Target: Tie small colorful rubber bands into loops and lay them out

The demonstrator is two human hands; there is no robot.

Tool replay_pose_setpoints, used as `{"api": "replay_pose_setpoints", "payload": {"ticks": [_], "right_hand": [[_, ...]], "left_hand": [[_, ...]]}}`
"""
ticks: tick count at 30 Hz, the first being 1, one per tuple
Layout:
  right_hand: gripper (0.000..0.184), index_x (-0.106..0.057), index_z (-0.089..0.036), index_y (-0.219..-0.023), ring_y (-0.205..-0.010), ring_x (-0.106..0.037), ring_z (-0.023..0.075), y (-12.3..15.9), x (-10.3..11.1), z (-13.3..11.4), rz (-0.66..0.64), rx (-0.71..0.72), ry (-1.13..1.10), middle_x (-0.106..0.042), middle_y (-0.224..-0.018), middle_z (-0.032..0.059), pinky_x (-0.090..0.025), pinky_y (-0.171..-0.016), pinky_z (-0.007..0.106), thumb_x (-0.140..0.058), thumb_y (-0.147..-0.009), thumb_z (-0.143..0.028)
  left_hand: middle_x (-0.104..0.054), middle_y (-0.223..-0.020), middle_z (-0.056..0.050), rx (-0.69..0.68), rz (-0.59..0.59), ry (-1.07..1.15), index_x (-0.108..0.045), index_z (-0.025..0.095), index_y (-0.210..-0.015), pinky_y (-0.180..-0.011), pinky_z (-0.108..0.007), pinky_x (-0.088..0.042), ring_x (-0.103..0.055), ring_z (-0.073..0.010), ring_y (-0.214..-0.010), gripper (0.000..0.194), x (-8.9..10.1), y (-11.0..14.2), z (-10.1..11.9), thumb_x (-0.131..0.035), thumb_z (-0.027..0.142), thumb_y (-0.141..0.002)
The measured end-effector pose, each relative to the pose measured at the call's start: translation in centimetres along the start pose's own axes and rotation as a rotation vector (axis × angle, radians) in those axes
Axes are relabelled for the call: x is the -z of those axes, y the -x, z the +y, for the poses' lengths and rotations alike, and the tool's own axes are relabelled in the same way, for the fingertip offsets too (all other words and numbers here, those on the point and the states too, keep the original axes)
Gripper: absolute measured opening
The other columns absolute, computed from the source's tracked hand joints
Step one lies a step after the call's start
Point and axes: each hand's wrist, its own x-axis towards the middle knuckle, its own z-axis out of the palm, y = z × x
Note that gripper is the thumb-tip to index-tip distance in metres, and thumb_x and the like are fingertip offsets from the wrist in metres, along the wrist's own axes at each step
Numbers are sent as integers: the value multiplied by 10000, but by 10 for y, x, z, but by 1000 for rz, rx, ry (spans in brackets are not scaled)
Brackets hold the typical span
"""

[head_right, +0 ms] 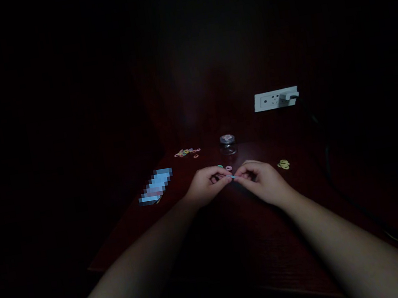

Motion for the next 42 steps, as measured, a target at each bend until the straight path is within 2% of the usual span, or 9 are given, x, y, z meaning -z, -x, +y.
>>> {"api": "replay_pose_setpoints", "payload": {"ticks": [4, 9, 17, 21, 24, 37, 42], "right_hand": [[156, -669, -181, -814, -696, -557, 171, 0, 1, 1, 5, -4, 2, -608, -759, 45, -436, -658, 301, -607, -836, -322], [146, -674, -182, -832, -757, -587, 190, 0, 2, -1, -8, 5, 6, -632, -801, 58, -449, -715, 315, -592, -847, -303], [163, -669, -189, -826, -789, -606, 202, 0, 2, -2, -7, -5, 17, -649, -825, 63, -457, -747, 325, -564, -862, -309], [168, -664, -188, -805, -797, -608, 210, 0, 2, 1, -5, -7, 3, -648, -809, 66, -460, -745, 328, -577, -851, -324], [175, -667, -183, -804, -786, -608, 205, -1, 1, 2, -3, -15, -20, -650, -805, 66, -461, -739, 325, -585, -846, -331], [243, -690, -172, -802, -777, -616, 195, -1, -1, 3, 3, -104, -209, -691, -805, 65, -481, -723, 314, -616, -816, -402], [288, -677, -171, -730, -690, -598, 173, -1, -1, 1, -25, -151, -230, -653, -679, 40, -486, -667, 299, -614, -809, -440]], "left_hand": [[-714, -904, -44, -3, 24, -57, -703, 150, -901, -621, -207, -451, -590, -106, -678, 234, 2, 0, 2, -572, 332, -834], [-705, -832, -38, 0, 11, -104, -696, 139, -860, -638, -208, -449, -597, -118, -704, 246, 3, 0, 5, -539, 328, -851], [-688, -832, -44, -4, 3, -77, -673, 129, -814, -623, -202, -429, -588, -117, -726, 257, 3, -1, 3, -491, 301, -871], [-686, -892, -65, 29, 13, 45, -656, 123, -989, -594, -195, -421, -584, -110, -720, 270, 2, 0, 5, -620, 307, -795], [-682, -879, -64, 20, -2, 105, -650, 129, -1031, -596, -191, -424, -589, -111, -736, 325, 1, 1, 6, -687, 271, -741], [-693, -891, -55, -23, -32, 93, -667, 151, -1047, -616, -203, -446, -596, -104, -722, 328, 2, 0, 4, -694, 264, -741], [-694, -831, -51, -10, -38, 139, -663, 139, -1063, -625, -204, -470, -596, -98, -684, 358, 2, 0, 6, -704, 264, -730]]}}
